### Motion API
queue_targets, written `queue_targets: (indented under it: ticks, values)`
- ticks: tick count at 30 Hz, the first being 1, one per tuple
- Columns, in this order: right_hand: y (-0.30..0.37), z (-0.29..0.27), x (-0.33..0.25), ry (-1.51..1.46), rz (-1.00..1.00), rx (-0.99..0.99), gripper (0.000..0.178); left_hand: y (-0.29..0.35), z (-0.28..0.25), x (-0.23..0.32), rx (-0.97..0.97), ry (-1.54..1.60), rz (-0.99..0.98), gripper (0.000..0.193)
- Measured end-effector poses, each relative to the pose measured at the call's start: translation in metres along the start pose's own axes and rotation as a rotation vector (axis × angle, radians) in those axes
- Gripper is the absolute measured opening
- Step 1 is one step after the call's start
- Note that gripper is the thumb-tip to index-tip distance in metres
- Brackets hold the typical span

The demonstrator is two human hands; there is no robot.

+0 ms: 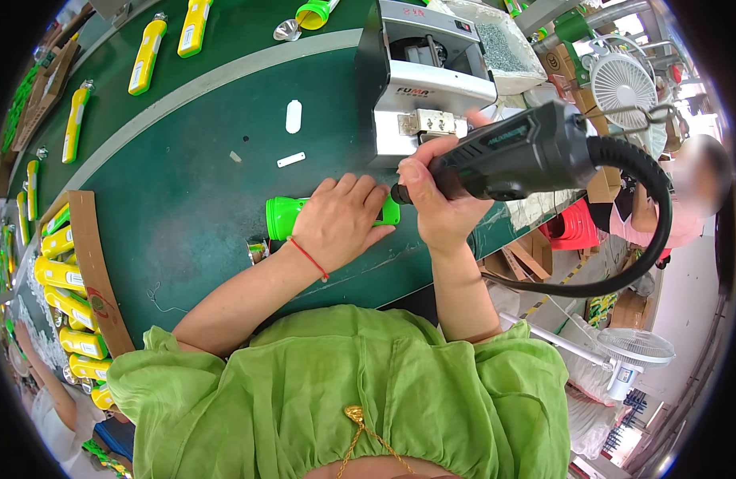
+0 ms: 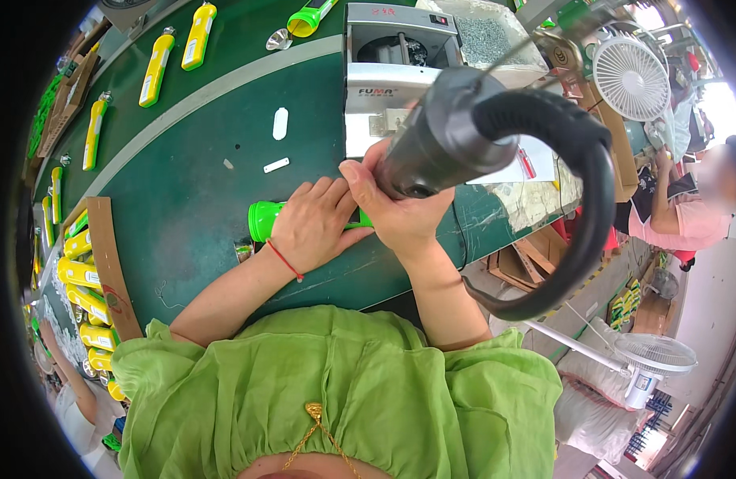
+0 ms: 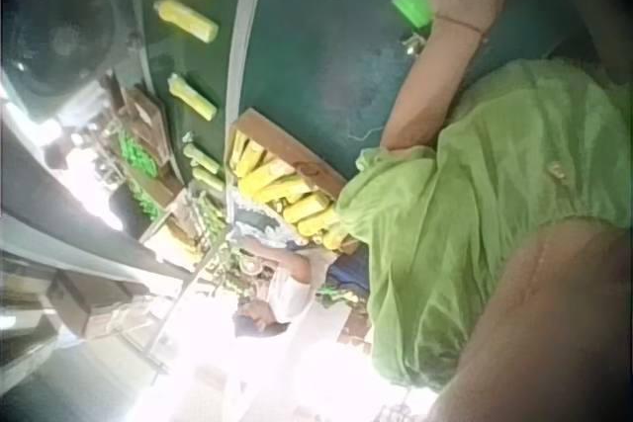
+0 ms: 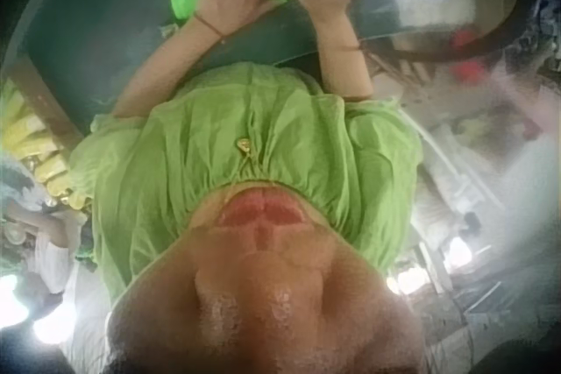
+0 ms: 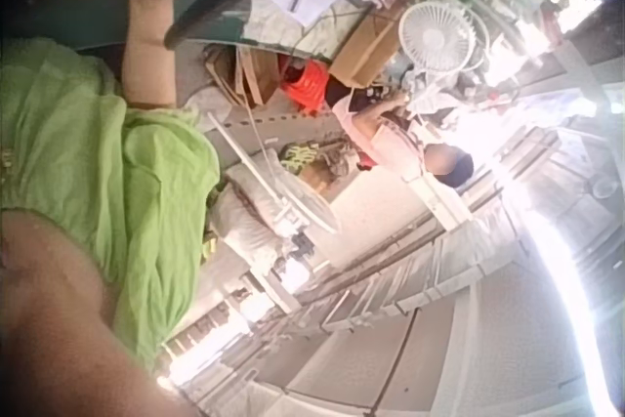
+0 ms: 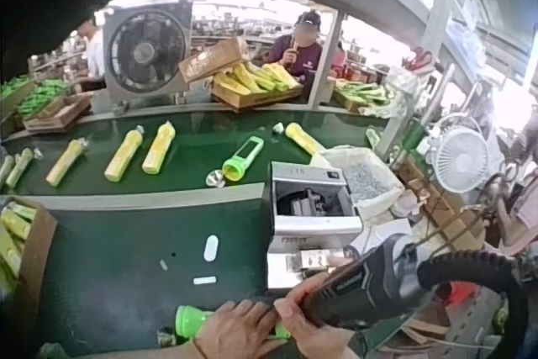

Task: Assembling solar-powered flashlights by attaching reflectors, panels, and using an electric screwdriver to secure them.

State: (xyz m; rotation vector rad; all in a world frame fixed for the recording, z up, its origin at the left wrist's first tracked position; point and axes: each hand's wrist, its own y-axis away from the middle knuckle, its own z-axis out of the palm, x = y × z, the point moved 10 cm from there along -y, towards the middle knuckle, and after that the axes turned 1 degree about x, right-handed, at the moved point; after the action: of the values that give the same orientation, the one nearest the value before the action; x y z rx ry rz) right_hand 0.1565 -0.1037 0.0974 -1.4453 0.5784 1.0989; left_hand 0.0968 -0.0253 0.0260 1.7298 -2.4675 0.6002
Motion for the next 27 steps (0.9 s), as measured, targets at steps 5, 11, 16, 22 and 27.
queue_targets:
  ticks: [5,11,16,22,27]
  values:
    - [0.0,-0.004,0.009,0.044,0.022,0.0,0.061,-0.001,-0.001,0.001,-0.026,0.01,-0.021,0.046]
    - [-0.02,-0.035,-0.048,-0.104,-0.199,0.099,0.061,-0.001,0.002,0.003,-0.008,0.034,-0.008,0.049]
    - [-0.058,-0.041,-0.066,-0.052,-0.335,0.065,0.059,-0.006,0.005,0.004,-0.015,0.036,-0.035,0.048]
    - [-0.062,-0.032,-0.052,-0.057,-0.336,0.004,0.055,-0.005,0.001,0.005,0.0,0.057,-0.045,0.048]
    - [-0.075,-0.02,-0.029,0.014,-0.094,-0.07,0.051,-0.007,0.004,0.003,-0.017,0.047,-0.058,0.048]
